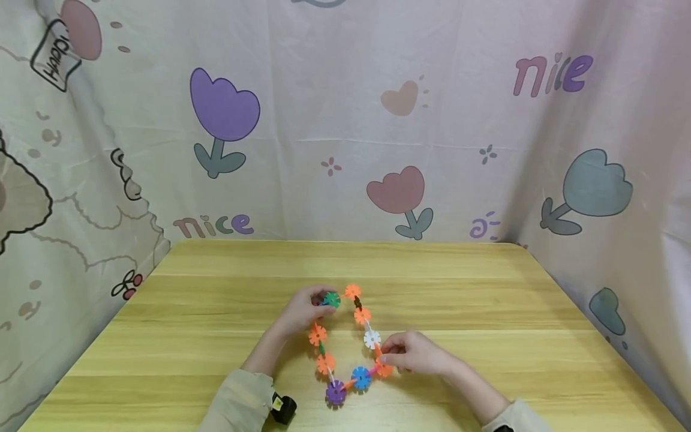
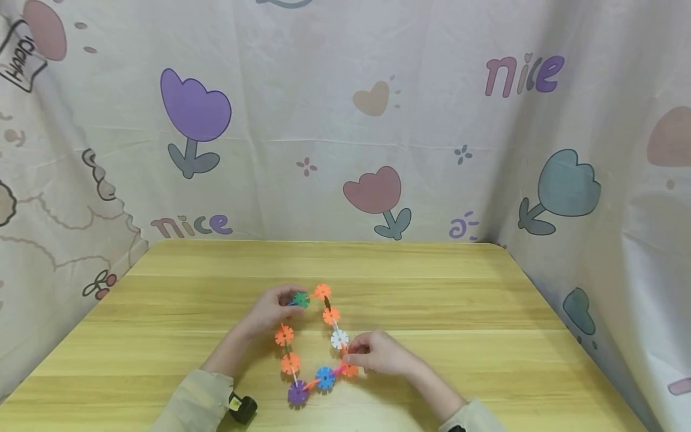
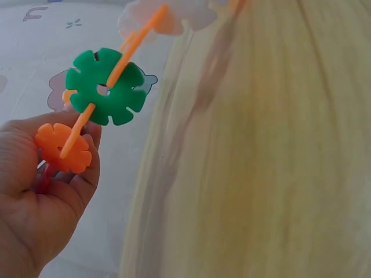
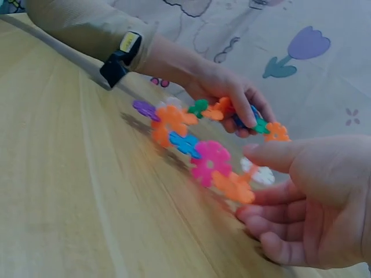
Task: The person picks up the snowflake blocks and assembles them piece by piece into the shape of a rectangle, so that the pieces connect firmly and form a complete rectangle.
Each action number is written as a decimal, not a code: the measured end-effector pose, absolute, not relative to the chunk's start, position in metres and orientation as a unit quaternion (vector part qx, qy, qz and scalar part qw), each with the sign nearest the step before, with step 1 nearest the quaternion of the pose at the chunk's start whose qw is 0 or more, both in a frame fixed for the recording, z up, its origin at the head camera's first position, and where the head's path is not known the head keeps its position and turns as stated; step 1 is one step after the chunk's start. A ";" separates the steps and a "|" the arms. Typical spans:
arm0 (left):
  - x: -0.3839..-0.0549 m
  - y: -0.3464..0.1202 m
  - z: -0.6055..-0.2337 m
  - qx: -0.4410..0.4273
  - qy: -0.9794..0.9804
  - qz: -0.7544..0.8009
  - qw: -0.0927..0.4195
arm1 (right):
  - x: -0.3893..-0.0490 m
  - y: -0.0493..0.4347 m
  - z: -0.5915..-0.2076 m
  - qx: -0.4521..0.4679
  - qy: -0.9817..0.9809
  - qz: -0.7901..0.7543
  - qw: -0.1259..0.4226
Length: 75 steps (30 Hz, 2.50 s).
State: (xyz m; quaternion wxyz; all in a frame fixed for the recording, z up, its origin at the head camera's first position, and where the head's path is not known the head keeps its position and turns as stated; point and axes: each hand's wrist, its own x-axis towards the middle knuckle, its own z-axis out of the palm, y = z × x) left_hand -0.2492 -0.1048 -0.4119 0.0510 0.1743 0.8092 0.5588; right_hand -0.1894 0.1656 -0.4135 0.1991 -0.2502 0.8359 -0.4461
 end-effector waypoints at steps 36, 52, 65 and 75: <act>-0.240 -0.113 -0.415 0.176 0.785 0.576 0.143 | -0.234 0.169 -0.415 -0.056 0.804 -0.589 0.053; -0.241 -0.107 -0.409 0.094 0.810 0.565 0.128 | -0.273 0.165 -0.424 -0.045 0.841 -0.537 0.047; -0.247 -0.106 -0.414 0.089 0.835 0.528 0.125 | -0.278 0.167 -0.430 -0.028 0.854 -0.518 0.039; -0.249 -0.107 -0.417 0.085 0.840 0.523 0.121 | -0.276 0.168 -0.426 -0.029 0.849 -0.526 0.050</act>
